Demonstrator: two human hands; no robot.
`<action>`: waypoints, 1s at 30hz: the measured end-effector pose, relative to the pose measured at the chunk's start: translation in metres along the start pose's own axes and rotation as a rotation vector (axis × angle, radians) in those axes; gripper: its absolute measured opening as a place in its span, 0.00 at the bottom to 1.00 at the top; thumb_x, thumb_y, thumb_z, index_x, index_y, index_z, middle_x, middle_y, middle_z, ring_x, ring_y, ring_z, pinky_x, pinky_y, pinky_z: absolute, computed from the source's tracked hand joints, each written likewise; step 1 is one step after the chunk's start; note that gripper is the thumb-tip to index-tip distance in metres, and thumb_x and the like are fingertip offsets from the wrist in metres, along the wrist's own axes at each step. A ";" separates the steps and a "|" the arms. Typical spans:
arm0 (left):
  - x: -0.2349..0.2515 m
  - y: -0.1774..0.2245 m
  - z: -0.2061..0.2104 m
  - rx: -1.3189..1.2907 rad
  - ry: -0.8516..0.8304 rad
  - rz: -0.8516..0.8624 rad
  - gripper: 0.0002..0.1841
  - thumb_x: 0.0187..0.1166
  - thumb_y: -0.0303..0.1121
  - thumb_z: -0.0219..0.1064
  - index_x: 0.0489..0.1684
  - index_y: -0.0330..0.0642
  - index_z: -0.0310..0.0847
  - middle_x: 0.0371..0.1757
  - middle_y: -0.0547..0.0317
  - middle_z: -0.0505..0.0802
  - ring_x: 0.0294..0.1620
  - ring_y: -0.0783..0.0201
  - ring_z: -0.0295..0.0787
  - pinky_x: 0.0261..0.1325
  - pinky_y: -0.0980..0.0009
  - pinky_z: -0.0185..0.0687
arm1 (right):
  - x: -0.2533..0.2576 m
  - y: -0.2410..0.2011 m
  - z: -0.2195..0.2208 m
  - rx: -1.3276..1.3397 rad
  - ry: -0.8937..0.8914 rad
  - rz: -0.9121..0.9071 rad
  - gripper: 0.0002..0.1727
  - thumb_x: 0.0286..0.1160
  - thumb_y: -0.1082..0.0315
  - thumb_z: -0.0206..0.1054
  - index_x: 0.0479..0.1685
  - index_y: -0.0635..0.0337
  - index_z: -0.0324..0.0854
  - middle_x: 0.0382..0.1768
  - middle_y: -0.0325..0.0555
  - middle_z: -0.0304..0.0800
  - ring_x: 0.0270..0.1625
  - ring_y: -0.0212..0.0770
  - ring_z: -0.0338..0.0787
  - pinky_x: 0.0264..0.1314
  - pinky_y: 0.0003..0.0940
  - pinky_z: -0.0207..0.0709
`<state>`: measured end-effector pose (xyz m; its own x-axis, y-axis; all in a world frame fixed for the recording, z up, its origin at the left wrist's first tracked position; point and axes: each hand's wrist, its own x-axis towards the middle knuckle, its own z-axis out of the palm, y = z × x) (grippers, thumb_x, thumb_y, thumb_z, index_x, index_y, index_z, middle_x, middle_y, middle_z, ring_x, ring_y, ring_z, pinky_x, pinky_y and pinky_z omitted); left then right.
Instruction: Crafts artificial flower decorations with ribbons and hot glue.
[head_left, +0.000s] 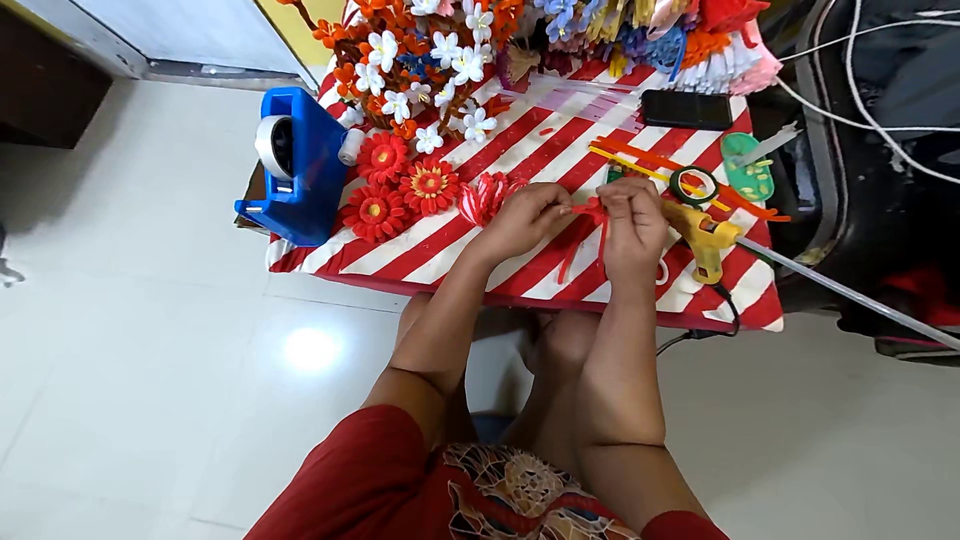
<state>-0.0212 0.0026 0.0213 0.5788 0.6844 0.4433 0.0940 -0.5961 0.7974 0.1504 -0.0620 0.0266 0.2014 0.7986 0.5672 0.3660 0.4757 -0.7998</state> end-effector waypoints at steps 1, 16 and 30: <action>0.000 0.000 0.001 -0.074 0.045 -0.033 0.09 0.85 0.25 0.59 0.41 0.29 0.84 0.37 0.51 0.89 0.40 0.67 0.86 0.52 0.70 0.82 | -0.001 0.001 0.001 0.105 0.030 0.044 0.20 0.94 0.62 0.48 0.55 0.64 0.84 0.57 0.41 0.85 0.59 0.31 0.86 0.66 0.32 0.81; 0.003 0.007 0.020 -0.982 0.290 -0.331 0.10 0.84 0.23 0.55 0.39 0.43 0.83 0.40 0.65 0.91 0.41 0.74 0.87 0.49 0.74 0.85 | -0.016 -0.015 0.049 0.209 0.124 0.178 0.04 0.83 0.72 0.64 0.46 0.59 0.83 0.38 0.33 0.83 0.40 0.22 0.84 0.46 0.19 0.80; -0.001 0.005 0.013 -0.985 0.200 -0.302 0.11 0.78 0.20 0.61 0.31 0.45 0.88 0.35 0.68 0.92 0.39 0.74 0.88 0.50 0.71 0.86 | -0.014 -0.009 0.042 0.357 0.155 0.125 0.07 0.77 0.75 0.68 0.46 0.52 0.83 0.41 0.29 0.86 0.43 0.24 0.86 0.50 0.22 0.83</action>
<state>-0.0109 -0.0069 0.0199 0.4883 0.8581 0.1586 -0.5405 0.1547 0.8270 0.1063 -0.0621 0.0179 0.3690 0.8063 0.4624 -0.0029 0.4985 -0.8669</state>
